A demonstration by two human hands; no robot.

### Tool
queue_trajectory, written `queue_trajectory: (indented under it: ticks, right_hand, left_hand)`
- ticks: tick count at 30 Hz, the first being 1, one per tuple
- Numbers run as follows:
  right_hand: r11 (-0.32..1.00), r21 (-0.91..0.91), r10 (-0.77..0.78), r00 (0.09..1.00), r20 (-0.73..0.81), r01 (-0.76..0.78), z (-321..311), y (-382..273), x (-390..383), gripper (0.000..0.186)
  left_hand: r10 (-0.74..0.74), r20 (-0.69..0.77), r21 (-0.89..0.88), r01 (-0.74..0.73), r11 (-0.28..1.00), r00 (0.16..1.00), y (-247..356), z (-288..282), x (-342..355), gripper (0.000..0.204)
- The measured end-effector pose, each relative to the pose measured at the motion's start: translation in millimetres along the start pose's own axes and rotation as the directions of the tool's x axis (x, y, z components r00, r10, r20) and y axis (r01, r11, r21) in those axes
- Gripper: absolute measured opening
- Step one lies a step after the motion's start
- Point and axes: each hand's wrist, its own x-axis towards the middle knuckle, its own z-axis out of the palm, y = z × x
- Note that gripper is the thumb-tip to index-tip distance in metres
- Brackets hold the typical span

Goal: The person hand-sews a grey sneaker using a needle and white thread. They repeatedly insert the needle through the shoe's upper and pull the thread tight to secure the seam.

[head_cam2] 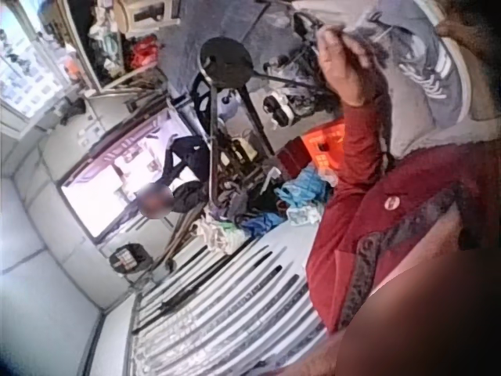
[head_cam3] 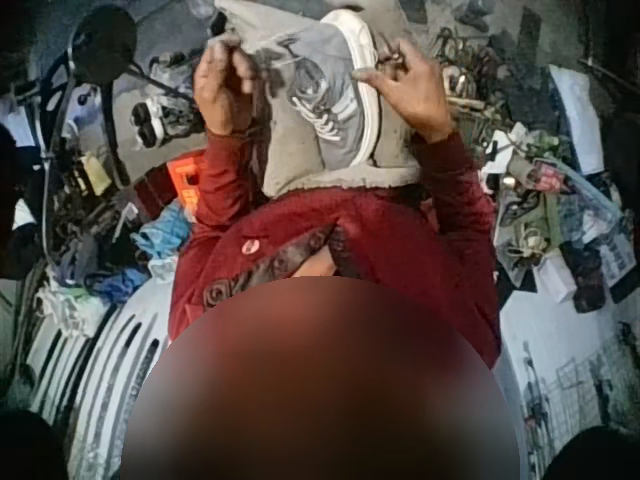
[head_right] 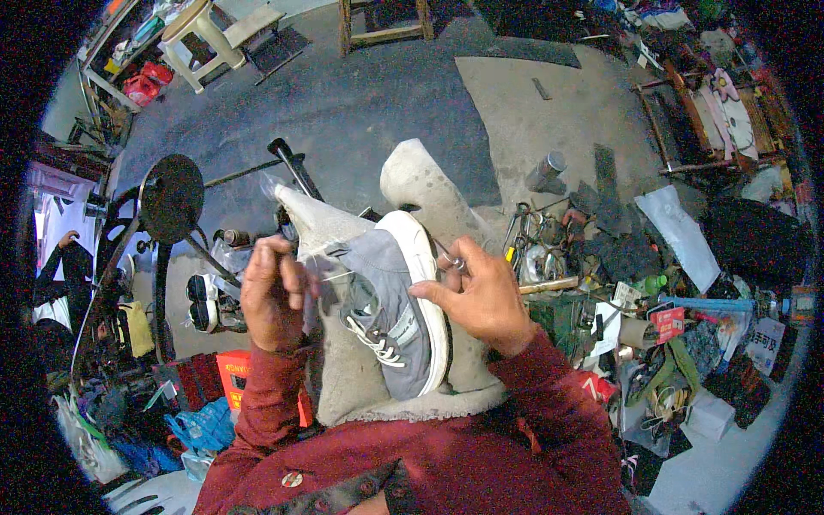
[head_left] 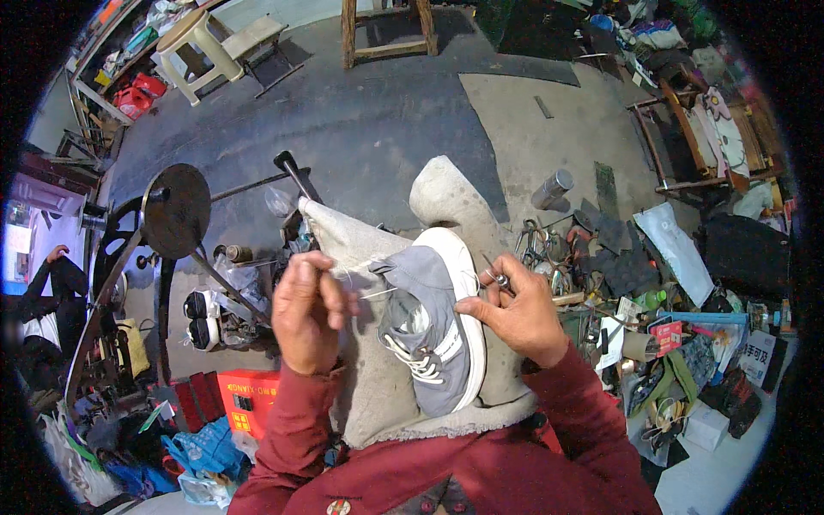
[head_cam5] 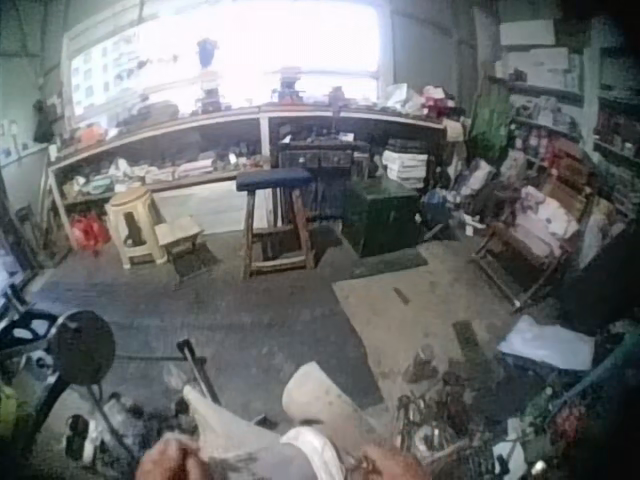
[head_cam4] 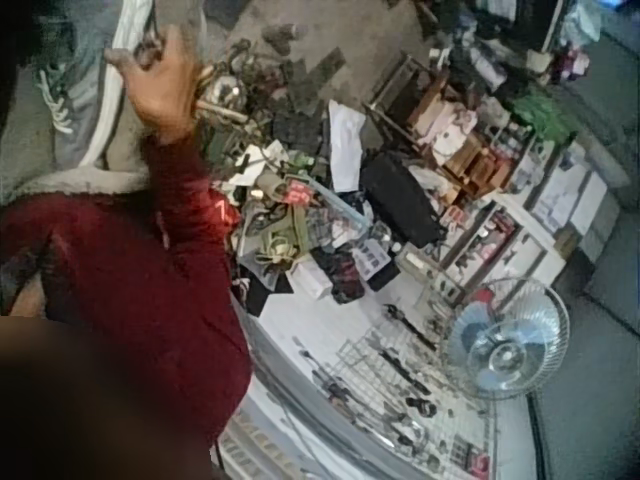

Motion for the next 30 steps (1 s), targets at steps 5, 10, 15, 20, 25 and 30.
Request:
queue_trajectory:
  ticks: [5,10,15,20,25,30]
  right_hand:
    - [0.99,0.028,-0.136,0.985,-0.105,0.14,13,15,-8,0.034]
    - [0.961,-0.053,-0.276,0.948,-0.16,0.271,23,19,-6,0.034]
    - [0.964,-0.054,-0.267,0.943,-0.201,0.261,22,19,-3,0.032]
    - [0.957,0.221,-0.148,0.972,-0.18,0.187,11,29,-5,0.018]
    - [0.756,0.638,0.073,0.951,-0.302,0.145,-22,67,5,0.016]
    - [0.985,-0.101,-0.171,0.866,-0.469,0.14,-42,88,14,0.027]
  left_hand:
    - [0.057,-0.238,-0.098,-0.083,0.992,0.97,29,-61,0,0.026]
    - [0.005,-0.244,-0.107,-0.032,0.994,0.97,29,-104,-17,0.026]
    - [-0.155,-0.25,-0.239,0.094,0.966,0.956,6,-119,-20,0.024]
    - [-0.189,-0.266,-0.002,0.195,0.981,0.945,38,-140,-32,0.031]
    - [0.007,-0.41,0.807,0.359,0.469,0.912,58,-118,-42,0.026]
    - [0.258,-0.12,0.661,-0.117,0.741,0.959,36,-24,-56,0.026]
